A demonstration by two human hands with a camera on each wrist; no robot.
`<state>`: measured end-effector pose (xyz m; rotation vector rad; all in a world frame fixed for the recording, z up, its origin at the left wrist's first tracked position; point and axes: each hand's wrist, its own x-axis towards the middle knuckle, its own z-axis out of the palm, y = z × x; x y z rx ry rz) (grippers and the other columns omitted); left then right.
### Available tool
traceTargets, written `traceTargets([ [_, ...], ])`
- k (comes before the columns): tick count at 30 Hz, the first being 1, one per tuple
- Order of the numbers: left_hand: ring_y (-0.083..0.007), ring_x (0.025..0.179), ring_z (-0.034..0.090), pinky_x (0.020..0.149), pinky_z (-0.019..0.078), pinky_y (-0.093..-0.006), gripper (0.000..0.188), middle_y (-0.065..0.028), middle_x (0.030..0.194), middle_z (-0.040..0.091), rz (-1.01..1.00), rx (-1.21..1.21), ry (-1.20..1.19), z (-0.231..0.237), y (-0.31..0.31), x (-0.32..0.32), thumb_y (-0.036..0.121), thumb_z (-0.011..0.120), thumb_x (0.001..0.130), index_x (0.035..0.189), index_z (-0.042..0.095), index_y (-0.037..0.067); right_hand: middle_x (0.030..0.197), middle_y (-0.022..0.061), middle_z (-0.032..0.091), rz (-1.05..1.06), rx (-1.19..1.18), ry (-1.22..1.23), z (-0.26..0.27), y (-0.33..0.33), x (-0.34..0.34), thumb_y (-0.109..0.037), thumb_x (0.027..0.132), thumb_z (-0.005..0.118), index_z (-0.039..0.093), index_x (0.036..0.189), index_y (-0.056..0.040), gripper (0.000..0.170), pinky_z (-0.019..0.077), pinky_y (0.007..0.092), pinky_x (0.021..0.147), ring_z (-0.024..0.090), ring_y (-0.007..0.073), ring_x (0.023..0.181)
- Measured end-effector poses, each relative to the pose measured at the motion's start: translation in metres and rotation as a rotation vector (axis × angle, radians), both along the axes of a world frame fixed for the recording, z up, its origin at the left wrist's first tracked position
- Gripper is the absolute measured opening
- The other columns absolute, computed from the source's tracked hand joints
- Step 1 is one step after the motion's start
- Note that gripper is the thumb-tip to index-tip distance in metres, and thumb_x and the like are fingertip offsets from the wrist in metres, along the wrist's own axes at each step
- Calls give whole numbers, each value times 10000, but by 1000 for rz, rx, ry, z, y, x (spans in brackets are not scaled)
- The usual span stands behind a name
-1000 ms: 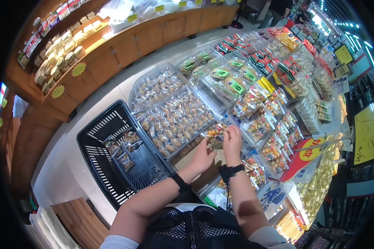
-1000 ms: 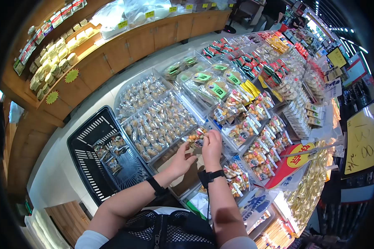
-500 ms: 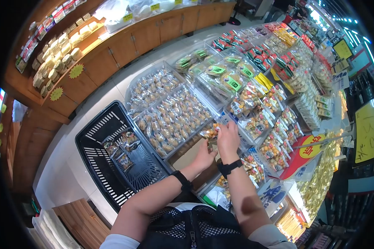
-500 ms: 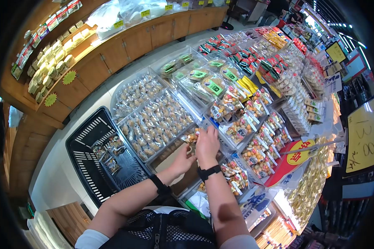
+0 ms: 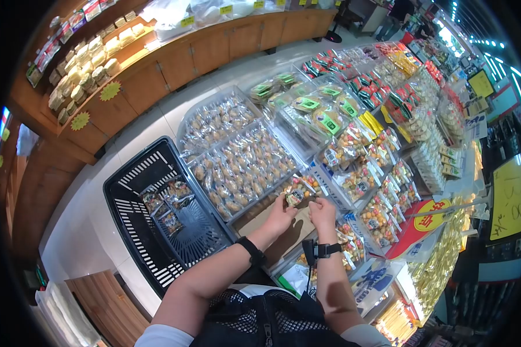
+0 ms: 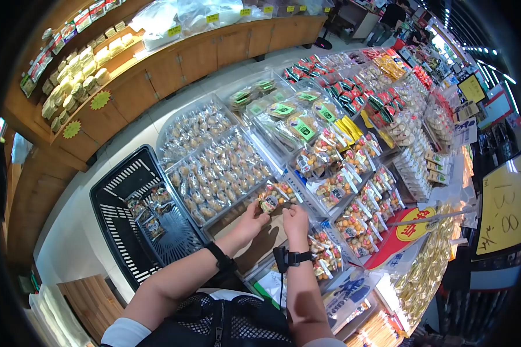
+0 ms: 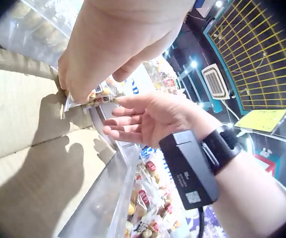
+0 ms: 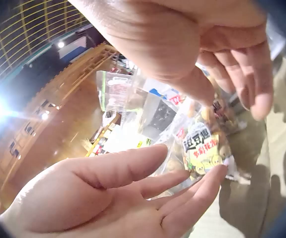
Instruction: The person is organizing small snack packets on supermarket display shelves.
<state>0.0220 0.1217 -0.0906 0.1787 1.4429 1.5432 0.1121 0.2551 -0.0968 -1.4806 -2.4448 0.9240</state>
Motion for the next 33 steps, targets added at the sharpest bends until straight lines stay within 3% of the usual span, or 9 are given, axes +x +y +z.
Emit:
traceTargets([
  [2,-256,1303,448,1066,391,-343,741,-214,1471,360,-1,38,-21,-1,-1,-1,116,596,932,1506,148,-24,910,141,700,-66,-259,379,-46,10,-3,-103,874,652,631,1074,32,242,536,326,704,679,216,759],
  [3,-256,1306,448,1064,396,-343,739,-215,1476,354,-5,18,0,1,-1,0,102,594,931,1507,147,-20,910,141,700,-62,-262,380,-40,9,-8,-103,874,652,631,1074,32,242,536,326,704,679,216,759],
  [5,-257,1309,448,1062,402,-343,738,-215,1480,347,-8,-4,21,4,-2,1,89,591,931,1509,145,-15,931,86,689,-195,-516,511,-29,7,-16,-128,889,660,601,1153,20,308,530,285,701,658,149,811],
  [11,-264,1356,410,1062,411,-340,753,-212,1506,311,81,79,-35,0,-3,7,42,596,920,1519,141,15,1033,14,650,-296,-819,759,-13,-2,-11,-221,924,662,582,1174,-58,308,508,246,685,621,101,888],
  [17,-274,1379,379,1079,397,-346,757,-214,1521,277,79,84,-56,-4,0,6,29,592,918,1520,133,19,1015,-5,638,-395,-805,733,-16,-3,-21,-330,943,643,594,1143,-95,312,504,253,669,610,92,858],
  [24,-261,1385,371,1094,379,-351,741,-185,1519,285,81,115,-102,5,-2,9,19,577,922,1519,139,27,993,5,641,-406,-791,887,-18,-7,-20,-317,947,640,604,1115,-78,295,506,268,684,612,106,834],
  [27,-252,1376,382,1088,386,-342,717,-171,1502,309,88,147,-106,-1,2,10,15,566,927,1515,156,36,984,40,647,-292,-831,912,-22,-2,-18,-248,951,634,584,1098,-47,255,514,266,696,631,133,850],
  [30,-240,1367,391,1076,398,-330,679,-159,1481,336,118,177,-141,-10,2,8,15,561,934,1502,191,42,942,85,674,-301,-671,651,-30,1,-17,-241,870,736,618,1063,16,343,519,235,623,646,127,774],
  [33,-208,1330,425,1047,415,-316,605,-117,1452,364,156,193,-178,-18,2,4,32,561,947,1468,253,50,841,60,681,-220,-345,518,-41,0,-26,-193,844,759,631,1001,19,293,509,233,575,631,104,670],
])
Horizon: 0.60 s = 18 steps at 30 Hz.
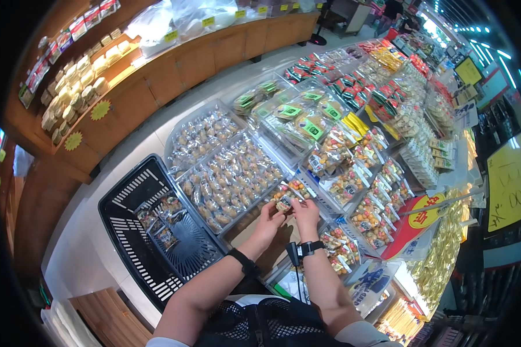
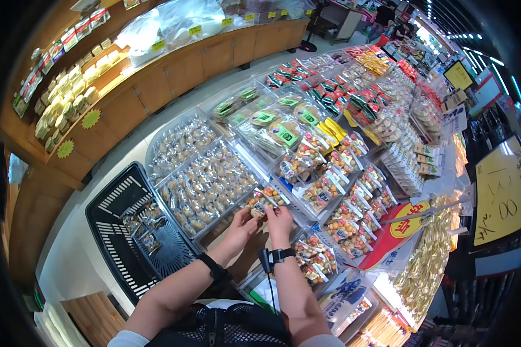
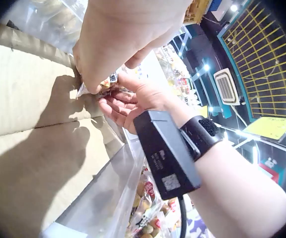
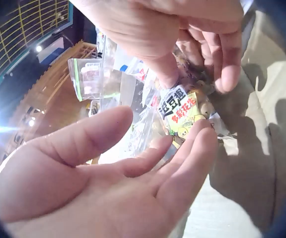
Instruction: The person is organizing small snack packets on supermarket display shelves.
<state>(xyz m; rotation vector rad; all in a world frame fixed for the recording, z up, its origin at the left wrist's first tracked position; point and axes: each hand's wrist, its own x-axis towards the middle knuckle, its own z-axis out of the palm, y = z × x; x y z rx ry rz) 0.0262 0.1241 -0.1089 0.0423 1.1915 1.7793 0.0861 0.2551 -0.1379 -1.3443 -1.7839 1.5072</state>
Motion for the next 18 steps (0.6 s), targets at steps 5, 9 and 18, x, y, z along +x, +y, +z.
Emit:
traceTargets([
  [5,-156,1248,469,1024,407,-314,543,-47,1388,422,22,40,-112,10,-3,-1,79,596,951,1422,326,87,815,54,680,-27,92,76,15,-13,-3,-115,844,736,619,958,7,203,506,237,624,639,97,701],
  [9,-162,1256,466,1036,396,-313,539,-49,1370,449,16,93,-169,10,-1,-6,81,603,948,1417,337,73,806,38,662,-55,104,241,18,-14,-7,-50,862,705,592,920,1,137,507,219,614,630,80,689],
  [18,-174,1160,543,938,470,-258,591,-102,1364,456,-26,-69,-2,4,-4,-16,66,604,941,1449,309,1,809,84,681,-20,14,105,0,-12,1,-179,765,813,596,953,21,350,526,256,623,652,125,711],
])
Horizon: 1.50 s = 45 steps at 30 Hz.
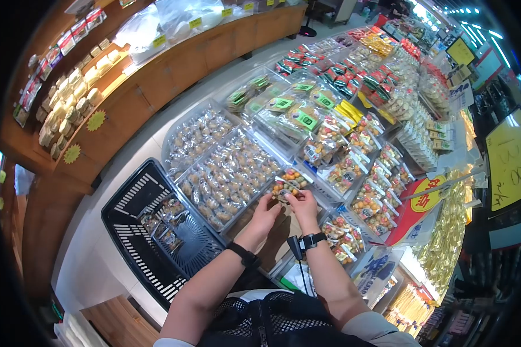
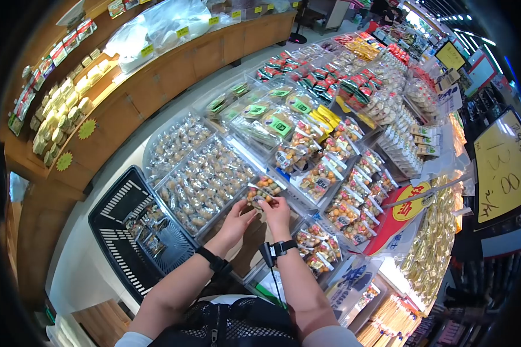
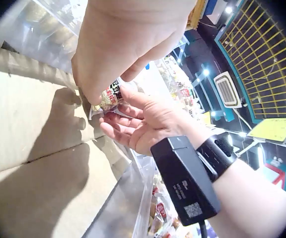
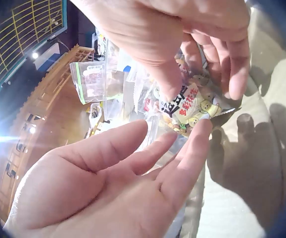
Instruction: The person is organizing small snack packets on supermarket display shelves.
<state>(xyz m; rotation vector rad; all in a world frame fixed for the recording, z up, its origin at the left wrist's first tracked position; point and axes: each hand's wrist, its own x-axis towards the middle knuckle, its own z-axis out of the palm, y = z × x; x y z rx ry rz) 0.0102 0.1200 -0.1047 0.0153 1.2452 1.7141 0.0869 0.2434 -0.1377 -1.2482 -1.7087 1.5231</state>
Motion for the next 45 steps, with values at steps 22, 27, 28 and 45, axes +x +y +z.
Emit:
traceTargets([
  [22,-198,1006,510,794,575,-429,610,-83,1112,426,121,1080,-113,288,-178,-25,-52,604,828,1336,306,108,820,15,614,24,-400,235,19,13,2,-214,867,746,577,1045,-83,278,493,204,521,589,85,672],
  [27,-178,840,490,968,332,-332,414,-87,794,452,244,875,-170,344,-205,22,168,657,762,1035,386,14,833,11,614,40,-230,313,-9,5,1,-224,866,747,615,989,-58,245,496,189,586,591,93,720],
  [28,-179,841,490,970,328,-333,413,-87,794,451,244,862,-146,344,-207,21,167,656,761,1035,385,15,852,10,617,57,-334,221,0,7,2,-238,871,741,618,1000,-55,255,502,197,601,594,93,739],
  [45,-184,850,484,1015,254,-352,404,-77,794,442,203,865,172,329,-191,19,135,631,745,1039,377,27,957,2,619,-90,-356,262,26,6,-5,-368,908,693,578,1104,-42,397,524,234,762,600,91,840],
])
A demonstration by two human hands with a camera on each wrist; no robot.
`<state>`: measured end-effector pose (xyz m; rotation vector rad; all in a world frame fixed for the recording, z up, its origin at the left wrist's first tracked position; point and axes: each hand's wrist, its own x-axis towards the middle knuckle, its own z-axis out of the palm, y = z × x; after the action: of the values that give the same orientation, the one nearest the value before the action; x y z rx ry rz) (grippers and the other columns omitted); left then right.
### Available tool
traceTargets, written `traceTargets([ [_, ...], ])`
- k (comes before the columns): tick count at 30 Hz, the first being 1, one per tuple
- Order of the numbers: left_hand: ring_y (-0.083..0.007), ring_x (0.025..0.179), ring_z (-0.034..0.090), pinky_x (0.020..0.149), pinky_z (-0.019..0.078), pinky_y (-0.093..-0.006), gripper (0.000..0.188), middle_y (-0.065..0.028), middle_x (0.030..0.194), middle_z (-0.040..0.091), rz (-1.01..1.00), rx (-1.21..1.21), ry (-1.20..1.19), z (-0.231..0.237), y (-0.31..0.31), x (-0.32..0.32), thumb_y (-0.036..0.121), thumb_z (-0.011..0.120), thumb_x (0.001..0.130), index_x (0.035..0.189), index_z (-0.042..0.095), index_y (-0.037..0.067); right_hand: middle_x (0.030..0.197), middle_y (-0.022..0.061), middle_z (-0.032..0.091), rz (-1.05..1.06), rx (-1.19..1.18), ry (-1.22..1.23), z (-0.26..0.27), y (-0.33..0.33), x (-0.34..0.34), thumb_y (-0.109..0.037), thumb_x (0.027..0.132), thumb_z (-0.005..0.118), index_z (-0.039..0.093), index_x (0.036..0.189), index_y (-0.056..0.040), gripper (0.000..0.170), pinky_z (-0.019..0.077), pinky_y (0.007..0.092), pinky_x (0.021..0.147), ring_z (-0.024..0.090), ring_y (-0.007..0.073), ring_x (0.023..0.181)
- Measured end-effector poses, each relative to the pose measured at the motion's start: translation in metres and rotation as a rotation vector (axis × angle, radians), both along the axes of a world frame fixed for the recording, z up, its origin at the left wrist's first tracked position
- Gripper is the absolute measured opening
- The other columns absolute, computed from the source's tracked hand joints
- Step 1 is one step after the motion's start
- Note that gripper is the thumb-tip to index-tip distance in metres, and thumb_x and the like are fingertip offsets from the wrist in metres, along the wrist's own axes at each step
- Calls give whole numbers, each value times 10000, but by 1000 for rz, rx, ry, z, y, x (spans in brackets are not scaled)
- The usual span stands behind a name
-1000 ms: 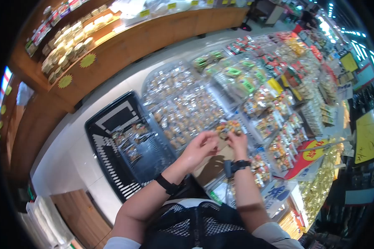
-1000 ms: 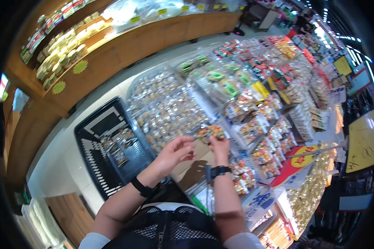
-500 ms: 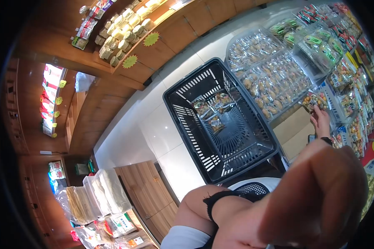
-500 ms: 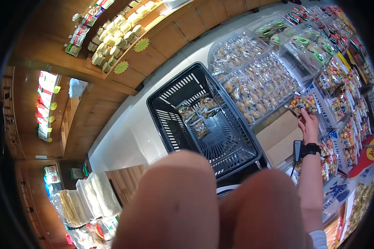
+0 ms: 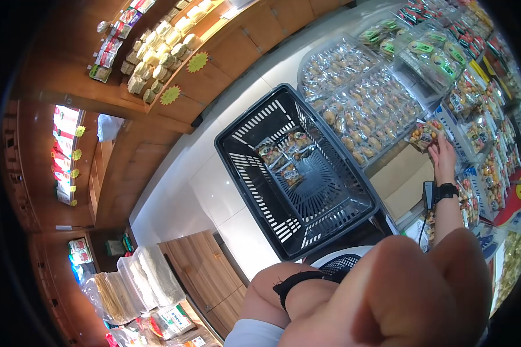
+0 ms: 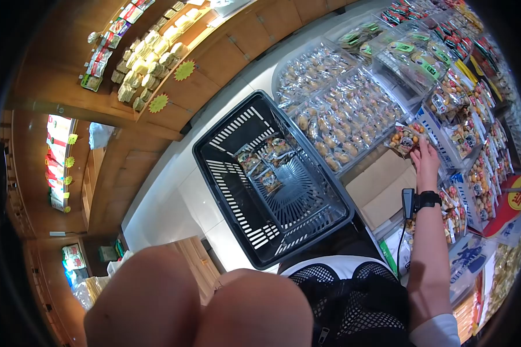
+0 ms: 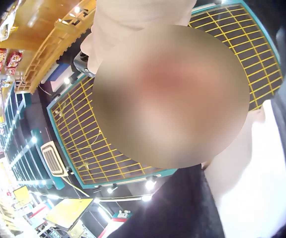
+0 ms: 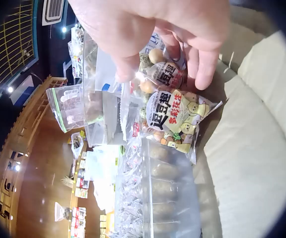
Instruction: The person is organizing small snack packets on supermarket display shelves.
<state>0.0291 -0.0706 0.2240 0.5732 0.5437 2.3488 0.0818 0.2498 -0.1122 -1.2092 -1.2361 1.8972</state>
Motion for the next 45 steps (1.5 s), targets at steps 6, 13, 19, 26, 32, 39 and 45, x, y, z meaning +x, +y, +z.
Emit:
traceTargets([
  [6,-186,853,483,1030,228,-359,402,-74,794,439,49,-22,101,-6,5,1,124,623,739,1040,374,31,898,-27,605,52,13,-71,-10,-8,9,-356,875,734,597,1032,-63,360,501,204,702,571,51,772],
  [13,-188,856,481,1046,202,-365,400,-71,794,436,99,56,193,-13,16,-1,113,614,734,1042,371,35,785,-7,611,87,163,-227,-13,-22,6,-280,820,783,590,1075,-70,383,377,172,442,526,44,572],
  [19,-142,888,456,764,500,-349,494,-23,977,405,70,-359,-113,-119,-9,-47,-142,452,703,1117,428,126,710,-18,593,108,211,-377,-18,-27,-14,-253,823,769,582,1068,-61,363,376,201,408,534,58,522],
  [26,-117,863,504,784,507,-323,282,-12,924,487,319,-788,-215,-195,-92,-46,-86,494,823,1033,518,100,914,62,609,125,16,-112,-4,-35,18,-30,877,664,547,1113,-34,263,546,255,535,625,129,663],
  [32,-87,778,532,780,537,-301,219,-3,869,515,296,-1029,-186,-226,-113,-43,-69,478,864,1024,541,67,1007,83,624,84,46,-10,-5,-20,17,-24,890,648,523,1162,-22,300,582,264,670,675,174,780],
  [39,-89,810,569,782,529,-280,155,-9,874,548,201,-1130,-23,-232,-97,-47,-31,513,910,1035,549,52,961,78,618,23,73,3,-7,-27,5,-93,884,685,501,1093,-27,286,561,248,617,686,181,778],
  [45,-114,799,581,738,482,-262,169,-29,912,586,99,-1221,67,-264,-103,-62,4,558,894,1062,570,7,922,157,606,-54,-13,-30,-18,-20,-9,-167,854,750,429,1046,12,415,602,321,607,686,236,709],
])
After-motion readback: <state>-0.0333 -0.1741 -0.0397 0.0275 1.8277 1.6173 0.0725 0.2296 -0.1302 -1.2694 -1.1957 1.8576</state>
